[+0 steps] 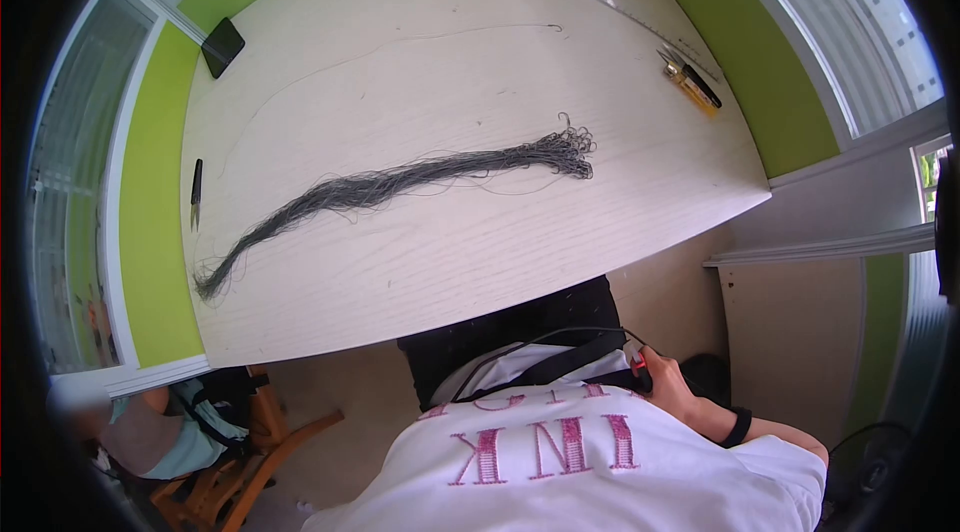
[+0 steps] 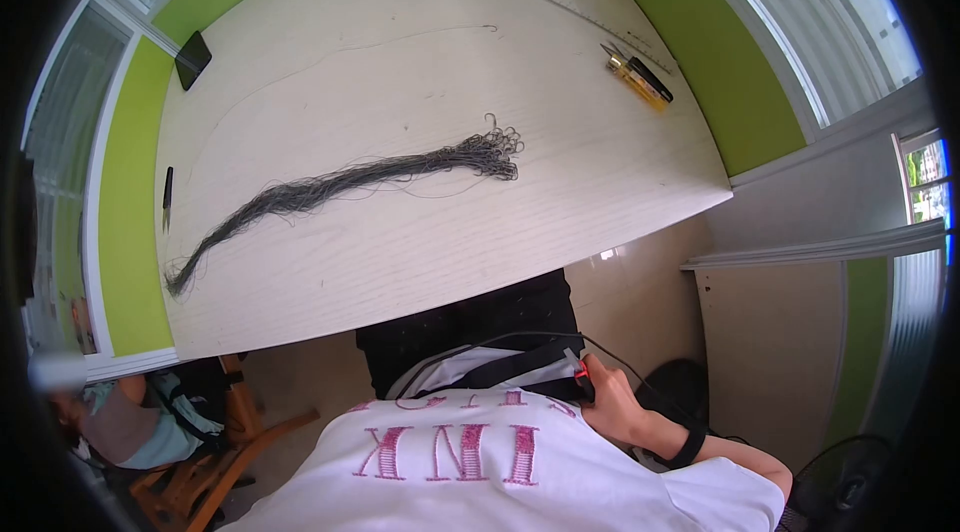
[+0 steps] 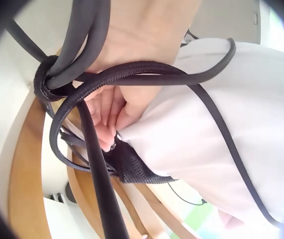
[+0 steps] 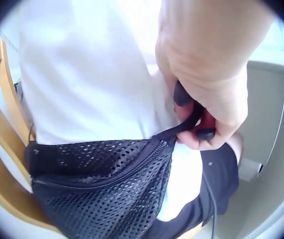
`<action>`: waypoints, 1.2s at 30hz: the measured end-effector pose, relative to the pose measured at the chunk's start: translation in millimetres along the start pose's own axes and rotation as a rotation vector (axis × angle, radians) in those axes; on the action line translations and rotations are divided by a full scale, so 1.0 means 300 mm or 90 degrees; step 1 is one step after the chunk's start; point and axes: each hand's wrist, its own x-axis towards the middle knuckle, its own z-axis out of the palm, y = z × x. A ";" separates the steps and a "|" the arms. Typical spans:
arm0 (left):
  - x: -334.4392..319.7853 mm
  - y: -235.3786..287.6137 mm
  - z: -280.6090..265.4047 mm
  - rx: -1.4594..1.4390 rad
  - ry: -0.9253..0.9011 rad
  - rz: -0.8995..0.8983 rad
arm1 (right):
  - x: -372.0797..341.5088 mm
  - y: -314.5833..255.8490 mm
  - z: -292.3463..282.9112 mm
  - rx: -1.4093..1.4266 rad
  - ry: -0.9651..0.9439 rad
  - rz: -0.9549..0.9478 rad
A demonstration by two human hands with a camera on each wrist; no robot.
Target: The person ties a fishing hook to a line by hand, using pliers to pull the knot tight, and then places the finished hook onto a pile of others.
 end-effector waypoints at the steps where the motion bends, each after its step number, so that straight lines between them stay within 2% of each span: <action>1: 0.011 -0.020 0.013 -0.002 -0.004 0.002 | 0.005 -0.009 -0.010 -0.010 0.008 -0.037; 2: 0.018 -0.043 0.027 -0.005 -0.006 0.002 | 0.005 -0.021 -0.022 -0.013 0.008 -0.041; 4: 0.028 -0.097 0.066 -0.014 -0.008 -0.001 | -0.001 -0.043 -0.040 -0.019 -0.047 0.034; 8: 0.070 -0.227 0.110 -0.018 -0.019 0.000 | 0.017 0.052 0.017 -0.037 -0.063 0.019; 11: 0.108 -0.347 0.165 -0.027 -0.031 -0.002 | 0.037 0.111 0.059 -0.059 -0.170 -0.018; 12: 0.108 -0.392 0.184 -0.029 -0.031 -0.003 | 0.039 0.112 0.061 -0.061 -0.171 -0.024; 13: 0.091 -0.317 0.104 -0.029 -0.031 -0.006 | 0.043 0.110 0.067 -0.082 -0.209 -0.027; 14: 0.094 -0.208 0.123 -0.027 -0.031 -0.009 | 0.052 0.109 0.073 -0.103 -0.244 -0.031; 15: 0.005 -0.144 0.053 -0.024 -0.028 -0.009 | 0.060 0.113 0.083 -0.104 -0.242 -0.035; 16: 0.071 -0.055 0.008 -0.036 -0.026 -0.118 | 0.063 0.120 0.090 -0.120 -0.277 -0.017; 17: 0.025 0.148 -0.078 -0.046 -0.023 -0.226 | 0.066 0.125 0.091 -0.138 -0.310 -0.001; 18: 0.071 -0.006 -0.042 -0.047 -0.022 -0.226 | 0.054 0.126 0.093 -0.139 -0.311 -0.002; 19: 0.073 -0.220 0.044 -0.017 -0.021 -0.013 | 0.045 0.125 0.090 -0.158 -0.313 0.001; 20: 0.166 -0.342 0.145 0.018 -0.018 0.201 | 0.044 0.123 0.081 -0.178 -0.311 0.002; 21: 0.173 -0.317 0.123 0.024 -0.015 0.203 | 0.030 0.129 0.080 -0.179 -0.306 -0.001; 23: 0.166 -0.276 0.093 0.009 0.037 0.198 | -0.025 0.162 0.096 -0.173 -0.187 0.030; 24: 0.154 -0.263 0.083 0.000 0.063 0.195 | -0.046 0.185 0.115 -0.174 -0.184 0.026; 25: 0.142 -0.251 0.078 -0.010 0.090 0.192 | -0.066 0.215 0.140 -0.169 -0.131 0.067; 26: 0.107 -0.280 0.101 -0.021 0.116 0.189 | -0.080 0.232 0.158 -0.165 -0.079 0.108; 27: 0.081 -0.301 0.135 -0.034 0.141 0.185 | -0.096 0.219 0.168 -0.151 -0.016 0.090; 28: 0.102 -0.239 0.134 -0.049 0.164 0.180 | -0.105 0.212 0.171 -0.151 -0.019 0.090; 30: 0.183 -0.108 0.129 -0.079 0.209 0.170 | -0.116 0.199 0.171 -0.203 0.060 0.092; 31: 0.116 -0.121 0.151 -0.092 0.232 0.166 | -0.118 0.188 0.162 -0.203 0.058 0.093; 33: 0.126 -0.115 0.148 -0.117 0.276 0.156 | -0.113 0.164 0.144 -0.196 -0.040 0.158; 34: 0.110 -0.116 0.157 -0.126 0.297 0.151 | -0.111 0.175 0.154 -0.194 -0.038 0.160; 36: 0.096 -0.061 0.115 -0.133 0.316 0.155 | -0.104 0.220 0.161 -0.134 0.045 -0.004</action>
